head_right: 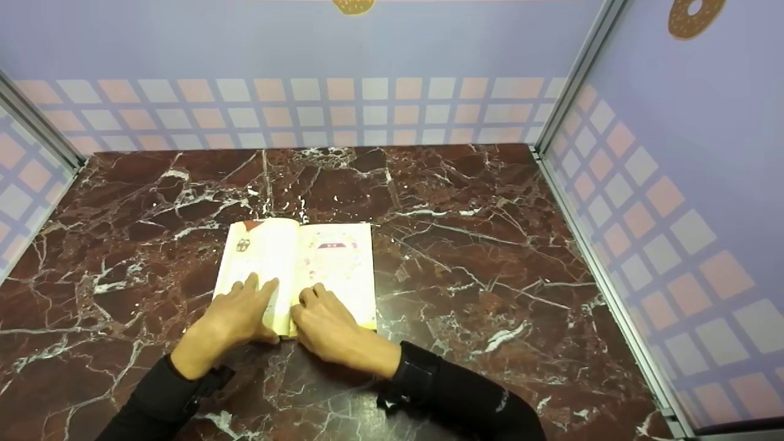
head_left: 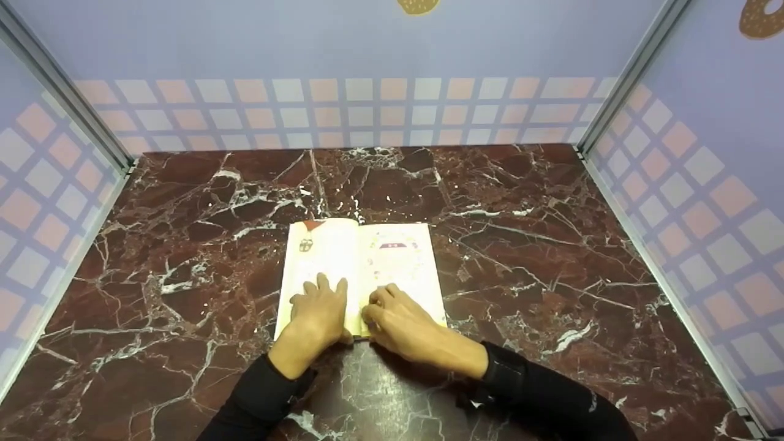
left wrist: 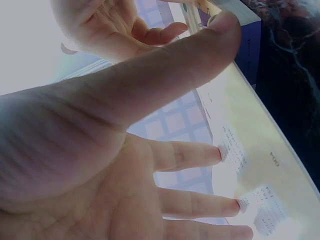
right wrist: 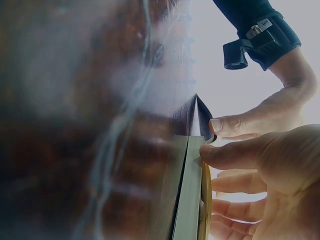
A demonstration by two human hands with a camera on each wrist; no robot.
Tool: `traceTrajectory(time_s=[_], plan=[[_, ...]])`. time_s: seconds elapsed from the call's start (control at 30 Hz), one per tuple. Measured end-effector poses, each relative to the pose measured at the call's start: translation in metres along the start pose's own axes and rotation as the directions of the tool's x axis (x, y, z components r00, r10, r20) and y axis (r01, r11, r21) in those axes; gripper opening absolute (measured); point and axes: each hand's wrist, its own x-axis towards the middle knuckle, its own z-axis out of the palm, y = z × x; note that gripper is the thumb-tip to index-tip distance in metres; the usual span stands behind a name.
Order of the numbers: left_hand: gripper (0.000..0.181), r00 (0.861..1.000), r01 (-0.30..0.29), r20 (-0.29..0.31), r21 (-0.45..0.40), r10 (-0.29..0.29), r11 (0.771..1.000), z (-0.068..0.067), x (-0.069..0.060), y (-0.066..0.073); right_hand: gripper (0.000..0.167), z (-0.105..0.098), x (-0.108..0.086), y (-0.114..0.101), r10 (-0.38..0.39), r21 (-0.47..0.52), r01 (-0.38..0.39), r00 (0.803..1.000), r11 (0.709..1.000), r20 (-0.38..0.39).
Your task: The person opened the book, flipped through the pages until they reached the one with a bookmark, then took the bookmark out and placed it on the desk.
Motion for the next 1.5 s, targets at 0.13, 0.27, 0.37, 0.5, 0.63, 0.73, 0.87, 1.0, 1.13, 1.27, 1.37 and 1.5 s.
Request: traceTrajectory(time_s=[0.13, 0.27, 0.37, 0.5, 0.63, 0.73, 0.87, 1.0, 1.13, 1.27, 1.37, 1.5], plan=[[0.098, 1.0, 0.001, 0.002, -0.016, -0.001, 1.0, 0.0, 0.0, 0.0, 0.015, -0.002, -0.001, 0.0, 0.02, -0.008, -0.02, 1.0, 1.0, 0.022], [0.101, 1.0, -0.012, 0.019, -0.037, 0.013, 0.999, 0.001, 0.001, -0.001, 0.017, -0.003, -0.004, 0.002, 0.038, -0.022, -0.037, 0.999, 0.999, 0.038], [0.103, 0.999, -0.021, 0.029, -0.049, 0.023, 0.999, 0.001, 0.002, -0.001, 0.021, -0.004, -0.007, 0.004, 0.048, -0.035, -0.047, 0.998, 0.998, 0.042], [0.102, 0.999, -0.028, 0.04, -0.056, 0.03, 0.998, 0.002, 0.002, -0.002, 0.024, -0.006, -0.012, 0.008, 0.051, -0.047, -0.049, 0.998, 0.998, 0.036], [0.099, 0.998, -0.026, 0.052, -0.062, 0.029, 0.998, 0.002, 0.003, -0.002, 0.023, -0.008, -0.017, 0.011, 0.048, -0.049, -0.047, 0.999, 0.998, 0.021], [0.099, 0.998, -0.025, 0.059, -0.053, 0.028, 0.998, 0.002, 0.003, -0.002, 0.022, -0.009, -0.021, 0.014, 0.047, -0.051, -0.046, 0.999, 0.998, 0.009], [0.099, 0.998, -0.02, 0.064, -0.044, 0.022, 0.999, 0.003, 0.003, -0.002, 0.02, -0.011, -0.026, 0.017, 0.051, -0.048, -0.051, 0.999, 0.998, 0.003], [0.097, 0.998, -0.015, 0.058, -0.049, 0.018, 0.999, 0.004, 0.004, -0.002, 0.021, -0.015, -0.032, 0.02, 0.065, -0.063, -0.065, 0.998, 0.996, 0.007], [0.096, 0.998, -0.02, 0.053, -0.051, 0.023, 0.998, 0.003, 0.004, -0.002, 0.022, -0.023, -0.036, 0.023, 0.103, -0.1, -0.1, 0.994, 0.99, 0.024], [0.098, 0.998, -0.028, 0.052, -0.055, 0.031, 0.998, 0.002, 0.003, -0.002, 0.022, -0.032, -0.04, 0.026, 0.167, -0.109, -0.159, 0.984, 0.981, 0.063], [0.099, 0.998, -0.029, 0.056, -0.063, 0.032, 0.998, 0.003, 0.004, -0.003, 0.021, -0.037, -0.042, 0.028, 0.202, -0.115, -0.192, 0.976, 0.975, 0.085], [0.099, 0.998, -0.026, 0.06, -0.071, 0.031, 0.997, 0.003, 0.004, -0.003, 0.024, -0.044, -0.044, 0.029, 0.251, -0.162, -0.229, 0.959, 0.96, 0.129]])
